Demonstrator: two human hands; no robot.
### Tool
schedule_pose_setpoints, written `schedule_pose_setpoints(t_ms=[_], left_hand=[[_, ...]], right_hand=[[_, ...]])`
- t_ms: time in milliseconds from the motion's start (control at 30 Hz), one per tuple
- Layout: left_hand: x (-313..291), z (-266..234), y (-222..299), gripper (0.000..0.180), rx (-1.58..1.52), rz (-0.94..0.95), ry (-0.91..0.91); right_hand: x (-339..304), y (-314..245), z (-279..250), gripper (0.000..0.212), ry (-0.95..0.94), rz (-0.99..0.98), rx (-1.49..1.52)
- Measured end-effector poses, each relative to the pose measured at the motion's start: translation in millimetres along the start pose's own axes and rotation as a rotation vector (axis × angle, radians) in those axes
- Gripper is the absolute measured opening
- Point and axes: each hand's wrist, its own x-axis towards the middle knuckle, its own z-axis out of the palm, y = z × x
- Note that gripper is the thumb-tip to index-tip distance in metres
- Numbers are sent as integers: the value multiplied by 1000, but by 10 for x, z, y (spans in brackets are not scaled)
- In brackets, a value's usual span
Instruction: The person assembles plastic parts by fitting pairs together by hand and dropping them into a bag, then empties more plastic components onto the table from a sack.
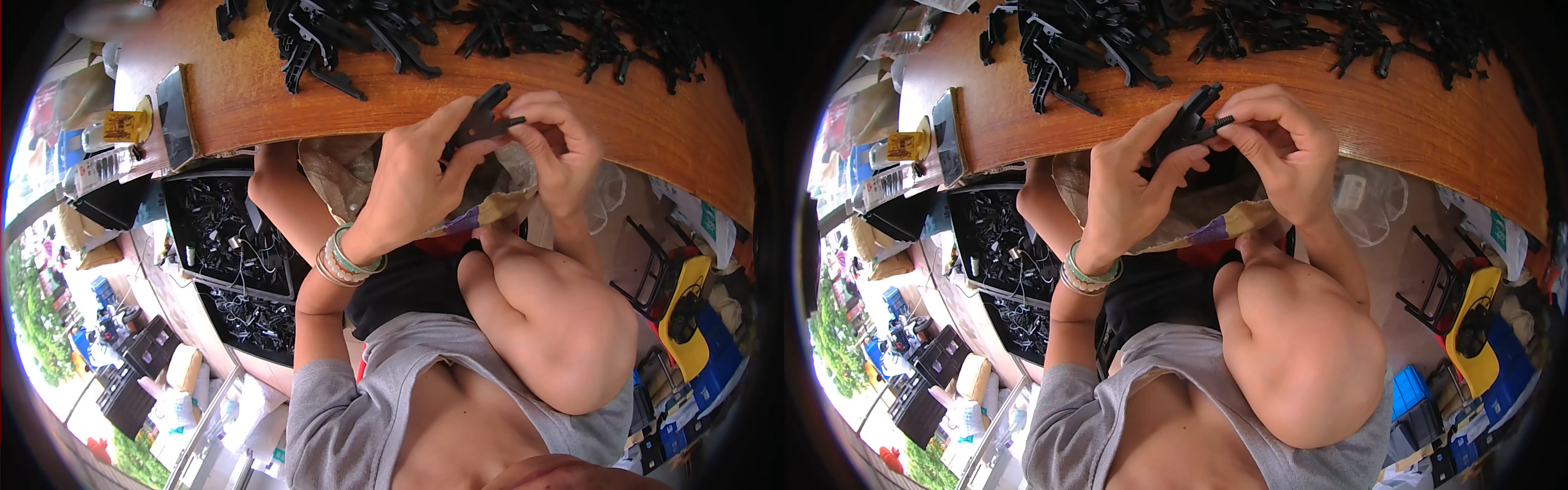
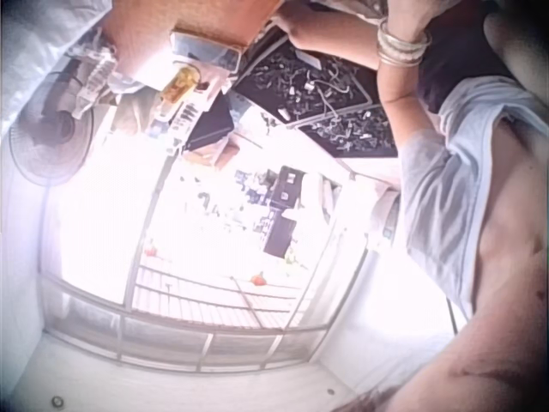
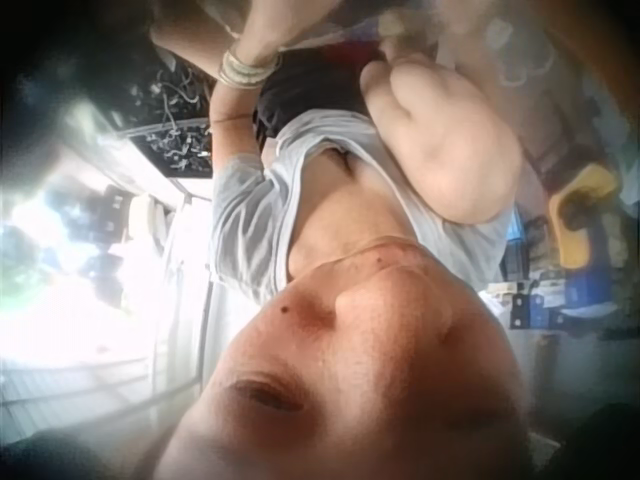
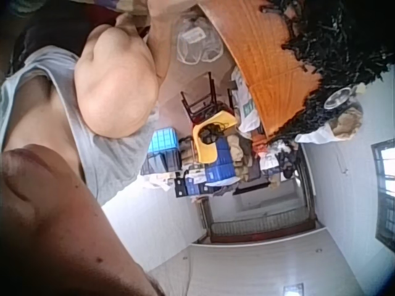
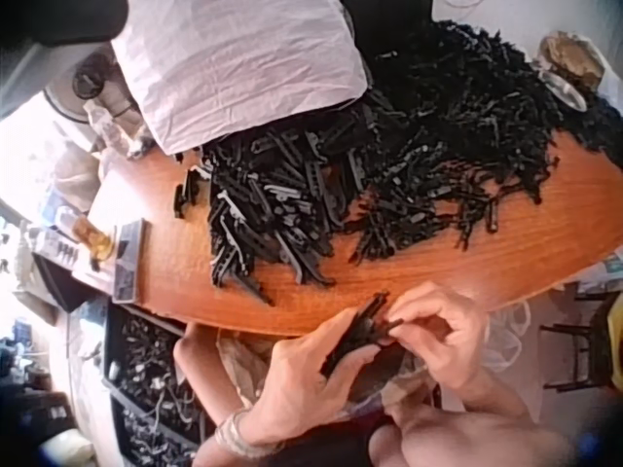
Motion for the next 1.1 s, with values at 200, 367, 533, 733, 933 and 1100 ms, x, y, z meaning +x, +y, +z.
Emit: schedule_pose_setpoints(t_ms=[200, 367, 533, 733, 933, 1100], left_hand=[[-9, -69, 17, 36, 273, 209, -56], [-24, -111, 37, 39, 272, 225, -114], [-25, -138, 6, 39, 218, 241, -117], [-14, -142, -62, 34, 216, 292, -124], [-30, -171, -137, 32, 91, 164, -131], [172, -367, -359, 17, 401, 278, 69]], right_hand=[[24, -47, -49, 33, -117, 43, -156], [-31, -70, -41, 30, -89, -21, -311], [-51, -111, 27, 24, -14, -7, -325], [-92, -68, 27, 21, 7, 26, -319], [-10, -96, -46, 23, -63, 169, -233], [179, 54, -196, 15, -239, 78, -244]])
